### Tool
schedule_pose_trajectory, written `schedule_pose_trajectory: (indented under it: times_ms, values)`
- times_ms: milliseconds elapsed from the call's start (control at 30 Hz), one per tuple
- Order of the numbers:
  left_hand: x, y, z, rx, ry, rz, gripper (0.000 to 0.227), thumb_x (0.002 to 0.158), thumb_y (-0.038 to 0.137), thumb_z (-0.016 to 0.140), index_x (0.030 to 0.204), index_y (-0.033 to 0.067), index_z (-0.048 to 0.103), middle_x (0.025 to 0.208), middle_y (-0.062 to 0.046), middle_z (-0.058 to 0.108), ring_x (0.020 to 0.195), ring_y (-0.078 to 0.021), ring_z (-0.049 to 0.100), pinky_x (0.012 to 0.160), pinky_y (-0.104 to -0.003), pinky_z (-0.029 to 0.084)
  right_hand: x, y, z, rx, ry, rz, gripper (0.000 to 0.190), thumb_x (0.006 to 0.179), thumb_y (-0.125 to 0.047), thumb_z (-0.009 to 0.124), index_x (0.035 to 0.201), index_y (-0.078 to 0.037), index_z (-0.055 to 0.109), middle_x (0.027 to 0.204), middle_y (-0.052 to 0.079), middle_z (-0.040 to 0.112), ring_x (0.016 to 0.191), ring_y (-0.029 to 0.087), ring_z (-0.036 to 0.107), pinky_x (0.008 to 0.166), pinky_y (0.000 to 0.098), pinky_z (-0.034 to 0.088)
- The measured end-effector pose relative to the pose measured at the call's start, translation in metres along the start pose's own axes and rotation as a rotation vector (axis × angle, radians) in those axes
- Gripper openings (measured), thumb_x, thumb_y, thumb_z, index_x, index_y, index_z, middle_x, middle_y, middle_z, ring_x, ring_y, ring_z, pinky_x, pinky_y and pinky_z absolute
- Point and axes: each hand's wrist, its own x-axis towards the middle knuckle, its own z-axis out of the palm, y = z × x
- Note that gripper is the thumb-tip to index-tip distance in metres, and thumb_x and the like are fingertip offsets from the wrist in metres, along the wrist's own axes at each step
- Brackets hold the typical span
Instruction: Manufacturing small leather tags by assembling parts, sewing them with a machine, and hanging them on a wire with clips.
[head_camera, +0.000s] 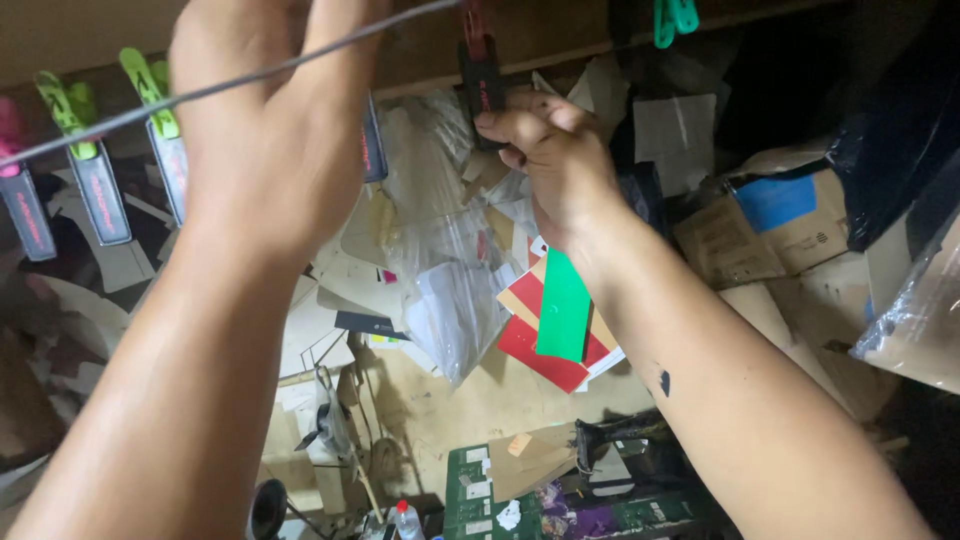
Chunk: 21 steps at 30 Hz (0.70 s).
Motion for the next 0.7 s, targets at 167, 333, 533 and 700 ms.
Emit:
schedule_pose_trajectory:
  times_ms: [167,333,533,700]
  values:
    - [-0.049,0.051,-0.034,0.052,0.038,-0.173,0.026,0.119,0.010,0.051,0.130,-0.0116,0.062,0.124,-0.020,0.066,0.115,-0.0268,0.063,0.101,-0.036,0.049,-0.005,-0.003,0.020,-0.087,0.101,0.080,0.029,0.065,-0.021,0.082,0.090,-0.016,0.067,0.087,-0.004,0.070,0.082,0.007,0.063,0.075,0.0238,0.047]
    - [-0.111,0.095,-0.060,0.189,0.061,-0.627,0.041,0.097,0.025,0.048,0.123,-0.0009,0.065,0.114,-0.010,0.073,0.062,-0.0100,0.048,0.064,-0.023,0.039,-0.015,-0.006,0.039,-0.050,0.016,-0.003,0.017,0.070,-0.017,0.080,0.069,-0.019,0.064,0.077,-0.005,0.070,0.077,0.006,0.064,0.069,0.0232,0.042]
    - [-0.259,0.071,-0.070,0.159,-0.215,-0.649,0.046,0.088,0.051,0.057,0.116,0.0206,0.077,0.122,-0.005,0.076,0.124,-0.0220,0.068,0.102,-0.040,0.052,-0.018,-0.001,0.055,-0.070,0.030,-0.009,0.018,0.071,-0.017,0.080,0.069,-0.018,0.062,0.075,-0.005,0.067,0.074,0.008,0.061,0.069,0.0256,0.042]
    - [-0.404,-0.003,-0.045,-0.184,-0.732,-0.598,0.076,0.081,0.082,0.060,0.125,0.0213,0.076,0.129,-0.008,0.075,0.121,-0.0280,0.069,0.107,-0.056,0.043,-0.023,0.001,0.063,-0.082,0.028,-0.041,0.019,0.073,-0.018,0.076,0.065,-0.022,0.059,0.074,-0.007,0.066,0.074,0.006,0.057,0.068,0.0261,0.039]
